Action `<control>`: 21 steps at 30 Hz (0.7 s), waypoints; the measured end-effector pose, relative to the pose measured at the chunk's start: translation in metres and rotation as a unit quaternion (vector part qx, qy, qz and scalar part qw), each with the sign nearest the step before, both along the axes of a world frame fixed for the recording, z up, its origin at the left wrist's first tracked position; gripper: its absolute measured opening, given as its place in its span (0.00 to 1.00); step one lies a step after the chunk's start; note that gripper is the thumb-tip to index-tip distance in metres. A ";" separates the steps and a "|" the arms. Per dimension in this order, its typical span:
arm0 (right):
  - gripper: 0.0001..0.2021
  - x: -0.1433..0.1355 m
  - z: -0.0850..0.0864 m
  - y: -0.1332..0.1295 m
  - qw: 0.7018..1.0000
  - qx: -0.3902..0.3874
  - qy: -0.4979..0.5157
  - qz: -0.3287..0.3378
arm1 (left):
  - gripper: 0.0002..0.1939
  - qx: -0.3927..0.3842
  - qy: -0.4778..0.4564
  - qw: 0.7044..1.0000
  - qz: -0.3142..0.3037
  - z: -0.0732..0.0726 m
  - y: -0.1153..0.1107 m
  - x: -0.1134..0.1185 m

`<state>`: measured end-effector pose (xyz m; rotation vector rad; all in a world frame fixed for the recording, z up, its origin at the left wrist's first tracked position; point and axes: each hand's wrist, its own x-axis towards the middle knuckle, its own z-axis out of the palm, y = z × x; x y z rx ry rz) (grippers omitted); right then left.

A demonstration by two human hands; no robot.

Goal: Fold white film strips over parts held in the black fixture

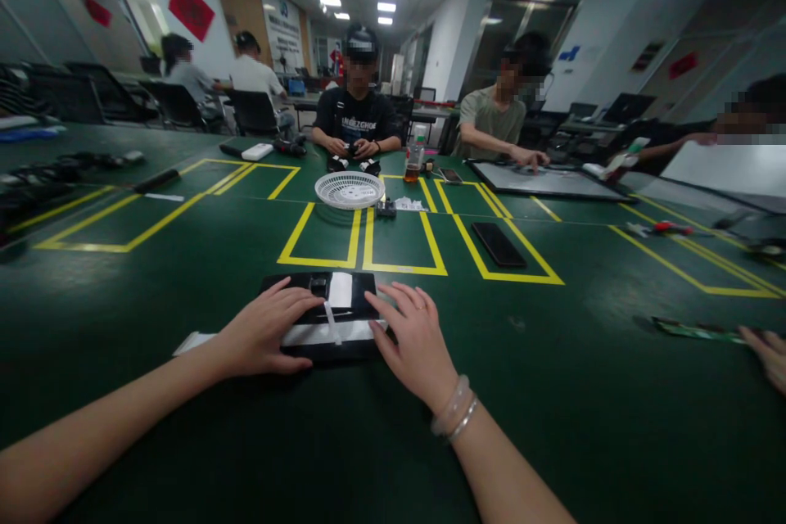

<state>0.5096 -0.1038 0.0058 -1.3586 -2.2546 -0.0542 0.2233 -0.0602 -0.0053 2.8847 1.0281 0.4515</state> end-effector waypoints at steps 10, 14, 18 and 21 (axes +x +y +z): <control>0.20 0.003 -0.008 0.004 1.000 -0.006 -0.004 -0.008 | 0.38 0.058 0.030 0.965 0.253 0.019 0.059 -0.104; 0.19 0.004 -0.010 0.005 1.000 -0.019 -0.012 -0.013 | 0.45 0.048 0.032 0.928 0.369 0.008 0.076 -0.168; 0.18 0.005 -0.009 0.005 0.999 -0.025 -0.017 -0.021 | 0.46 0.097 -0.050 0.892 0.439 -0.009 0.084 -0.225; 0.17 0.004 -0.009 0.005 0.999 -0.027 -0.021 -0.026 | 0.34 0.105 -0.105 0.918 0.367 -0.017 0.086 -0.254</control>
